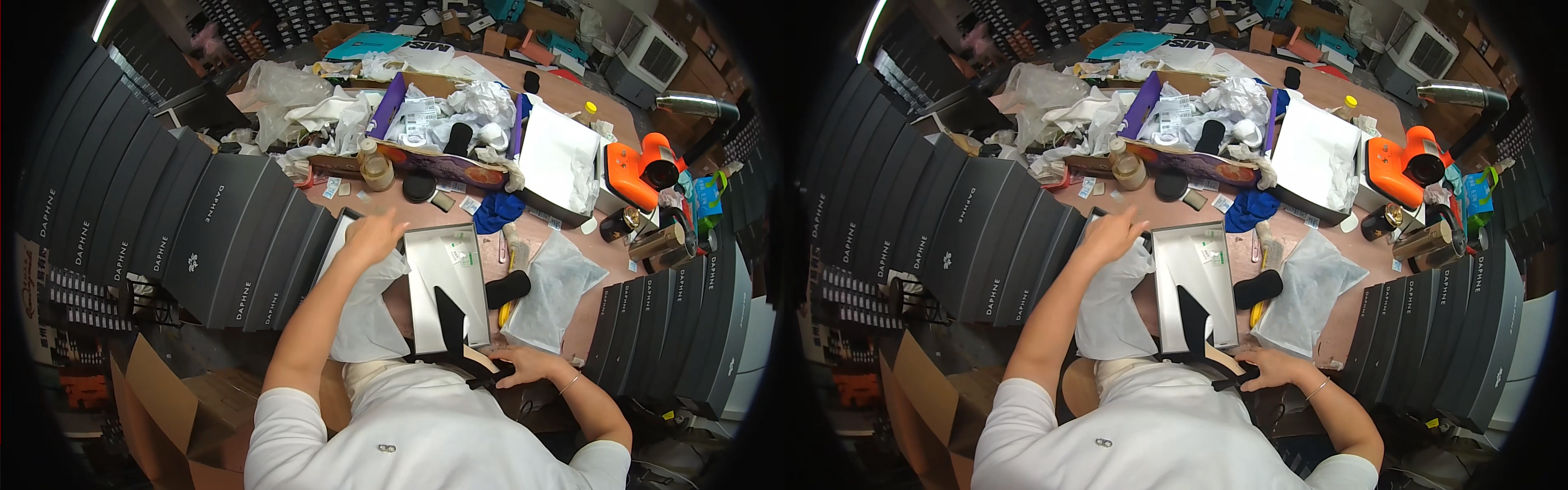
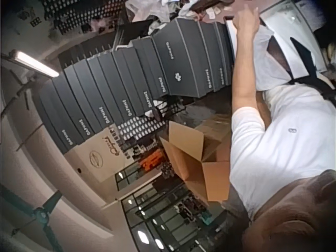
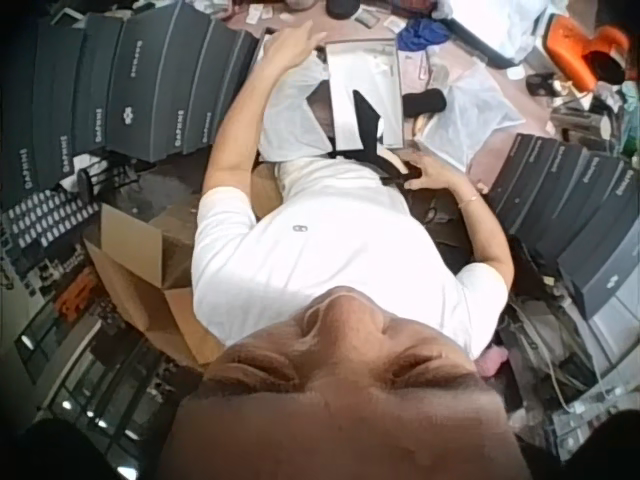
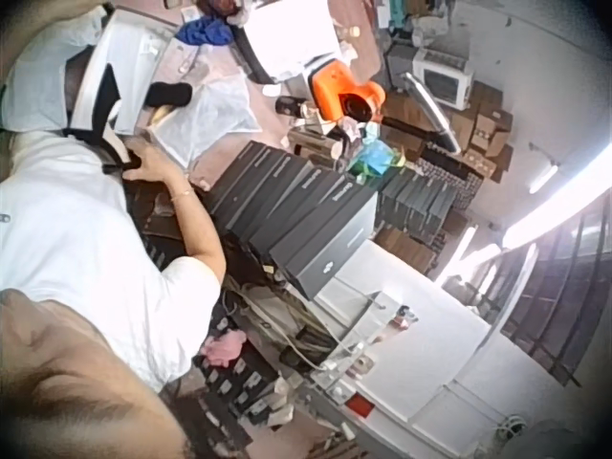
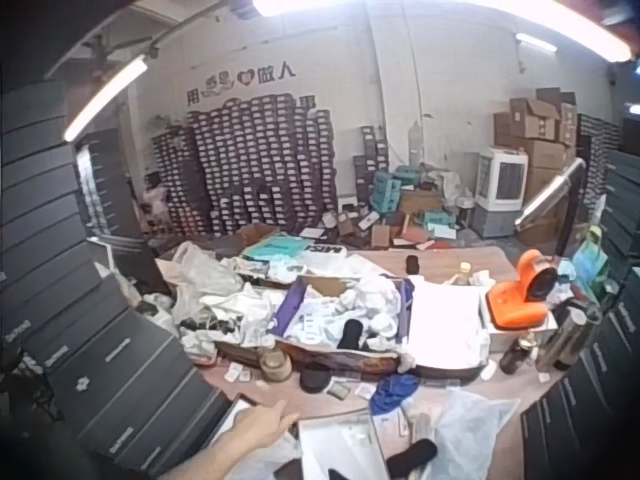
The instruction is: Inspect, clean briefly with a brush, and pack black high-heeled shoes into designated shoe boxes with wrapping paper.
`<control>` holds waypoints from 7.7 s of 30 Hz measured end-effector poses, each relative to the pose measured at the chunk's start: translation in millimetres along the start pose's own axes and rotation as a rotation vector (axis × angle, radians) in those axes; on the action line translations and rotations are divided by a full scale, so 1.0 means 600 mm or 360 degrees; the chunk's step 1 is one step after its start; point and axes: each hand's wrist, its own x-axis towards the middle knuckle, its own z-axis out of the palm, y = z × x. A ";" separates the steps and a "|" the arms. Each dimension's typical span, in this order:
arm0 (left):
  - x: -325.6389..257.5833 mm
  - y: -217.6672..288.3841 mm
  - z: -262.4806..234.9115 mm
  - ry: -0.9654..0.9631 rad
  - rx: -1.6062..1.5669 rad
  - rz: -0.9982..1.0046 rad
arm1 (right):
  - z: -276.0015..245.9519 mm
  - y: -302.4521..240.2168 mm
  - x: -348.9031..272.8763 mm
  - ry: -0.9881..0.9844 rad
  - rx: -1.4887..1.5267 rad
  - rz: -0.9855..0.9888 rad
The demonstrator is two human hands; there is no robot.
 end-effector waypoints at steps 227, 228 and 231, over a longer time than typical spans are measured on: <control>-0.318 0.220 0.099 -0.0296 -0.2108 -0.0004 | 0.023 -0.222 0.029 0.1747 -0.0072 -0.0514; -0.315 0.215 0.101 -0.0321 -0.2135 -0.0025 | 0.021 -0.220 0.030 0.1756 -0.0098 -0.0542; -0.318 0.207 0.108 -0.0373 -0.2159 -0.0047 | -0.009 -0.214 0.050 0.1826 -0.0142 -0.0581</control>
